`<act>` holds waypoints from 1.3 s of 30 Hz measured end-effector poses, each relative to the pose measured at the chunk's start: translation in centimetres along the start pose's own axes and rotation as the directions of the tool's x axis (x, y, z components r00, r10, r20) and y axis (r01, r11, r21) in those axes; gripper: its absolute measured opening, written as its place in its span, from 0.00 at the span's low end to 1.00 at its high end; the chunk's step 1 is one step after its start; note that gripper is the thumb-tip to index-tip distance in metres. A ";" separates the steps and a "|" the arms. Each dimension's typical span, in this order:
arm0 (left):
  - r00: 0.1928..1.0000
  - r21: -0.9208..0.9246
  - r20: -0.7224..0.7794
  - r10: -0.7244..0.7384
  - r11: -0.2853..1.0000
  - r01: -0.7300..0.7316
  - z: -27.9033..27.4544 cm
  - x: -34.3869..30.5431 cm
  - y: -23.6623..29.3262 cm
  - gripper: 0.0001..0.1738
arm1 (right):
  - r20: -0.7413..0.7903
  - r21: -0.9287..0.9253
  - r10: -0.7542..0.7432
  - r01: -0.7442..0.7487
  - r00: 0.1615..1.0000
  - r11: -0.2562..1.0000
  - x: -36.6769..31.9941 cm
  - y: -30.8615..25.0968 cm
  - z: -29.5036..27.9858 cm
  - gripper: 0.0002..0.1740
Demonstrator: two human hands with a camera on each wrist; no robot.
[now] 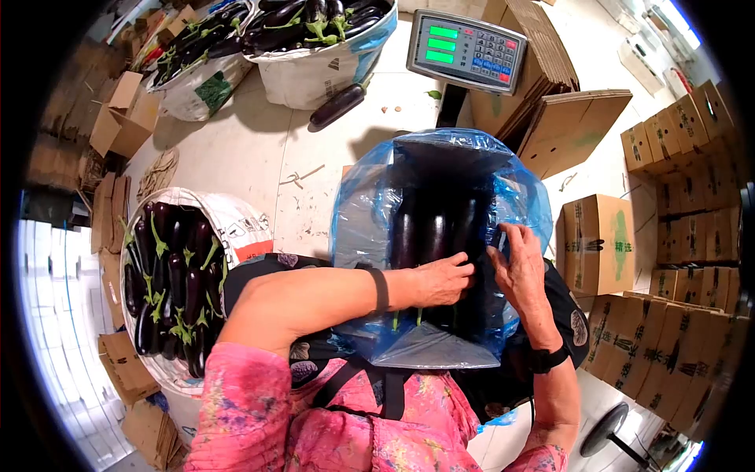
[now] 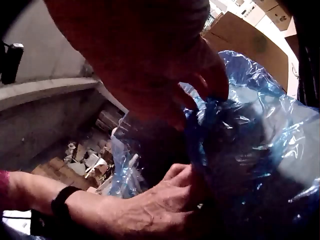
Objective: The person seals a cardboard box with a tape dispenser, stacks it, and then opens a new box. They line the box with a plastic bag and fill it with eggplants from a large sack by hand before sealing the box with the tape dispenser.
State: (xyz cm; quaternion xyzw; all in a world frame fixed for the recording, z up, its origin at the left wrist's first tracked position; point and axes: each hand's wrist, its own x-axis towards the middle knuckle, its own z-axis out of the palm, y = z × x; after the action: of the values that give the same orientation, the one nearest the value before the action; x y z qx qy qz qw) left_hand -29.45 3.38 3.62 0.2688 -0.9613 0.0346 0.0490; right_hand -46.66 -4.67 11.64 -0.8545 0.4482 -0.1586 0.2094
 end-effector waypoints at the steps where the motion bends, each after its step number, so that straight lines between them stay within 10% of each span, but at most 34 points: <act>1: 0.998 -0.004 0.059 0.001 1.000 -0.001 -0.2 0.5 -0.1 0.09 | -0.009 -0.020 -0.015 0.014 1.000 1.000 -0.1 0.1 0.2 0.23; 9: 0.957 -0.099 -0.266 -0.116 0.991 0.093 -6.8 -0.8 -3.4 0.08 | 0.030 -0.042 0.092 -0.091 0.995 0.995 0.0 3.2 0.1 0.18; 12: 0.651 -0.559 -0.541 -0.533 0.806 0.194 -13.4 -2.2 -7.6 0.10 | 0.061 -0.017 0.020 -0.019 0.998 1.000 0.0 4.1 0.2 0.22; 15: 0.618 -0.608 -0.519 -0.591 0.763 0.219 -22.5 -10.4 -10.3 0.10 | 0.111 -0.035 0.033 -0.029 0.993 0.999 0.0 3.8 -0.4 0.23; 16: 0.562 -0.774 -0.329 -0.759 0.557 0.300 -25.7 -13.8 -9.3 0.11 | 0.120 -0.004 0.018 -0.017 0.993 1.000 0.0 4.0 -0.5 0.22; 17: 0.468 -0.881 -0.117 -0.876 0.309 0.359 -28.9 -17.2 -8.4 0.13 | 0.120 -0.024 0.000 0.003 0.993 1.000 0.1 4.5 -0.6 0.22; 18: 0.419 -0.928 -0.212 -0.883 0.316 0.197 -29.2 -20.8 -7.6 0.14 | 0.115 -0.045 -0.015 0.020 0.993 0.999 0.3 4.7 -0.5 0.22; 24: -0.225 -0.818 -0.190 -0.956 0.027 0.574 -31.1 -37.1 4.3 0.17 | -0.092 0.022 -0.005 0.007 0.996 1.000 1.7 1.4 0.0 0.17; 28: -0.583 -0.846 -0.168 -0.795 -0.188 0.500 -24.9 -40.7 11.4 0.15 | -0.027 0.038 -0.079 0.080 0.996 0.996 2.7 -1.6 0.5 0.13; 31: -0.561 -0.682 -0.360 -0.745 -0.201 0.704 -18.7 -40.5 15.1 0.10 | 0.092 0.141 -0.138 0.124 0.986 0.982 2.9 -4.5 1.6 0.13; 34: -0.353 -0.438 -0.526 -0.774 -0.109 0.892 -13.7 -39.7 16.8 0.08 | 0.228 0.141 -0.222 0.193 0.948 0.971 2.9 -4.9 2.9 0.12; 36: -0.481 -0.659 -0.457 -0.749 -0.079 0.748 -11.5 -38.8 16.8 0.09 | 0.309 0.076 -0.229 0.216 0.923 0.973 3.0 -6.4 3.5 0.12; 39: -0.337 -0.523 -0.508 -0.793 -0.027 0.852 -10.0 -38.5 16.4 0.15 | 0.358 0.022 -0.283 0.295 0.890 0.955 2.7 -8.2 4.0 0.12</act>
State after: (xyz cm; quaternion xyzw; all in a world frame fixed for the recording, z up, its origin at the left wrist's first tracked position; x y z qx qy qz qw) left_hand -4.50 38.10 8.59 0.8306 -0.3391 0.1270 0.4230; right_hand -37.58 -1.88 12.54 -0.9294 0.2730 -0.0224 0.2473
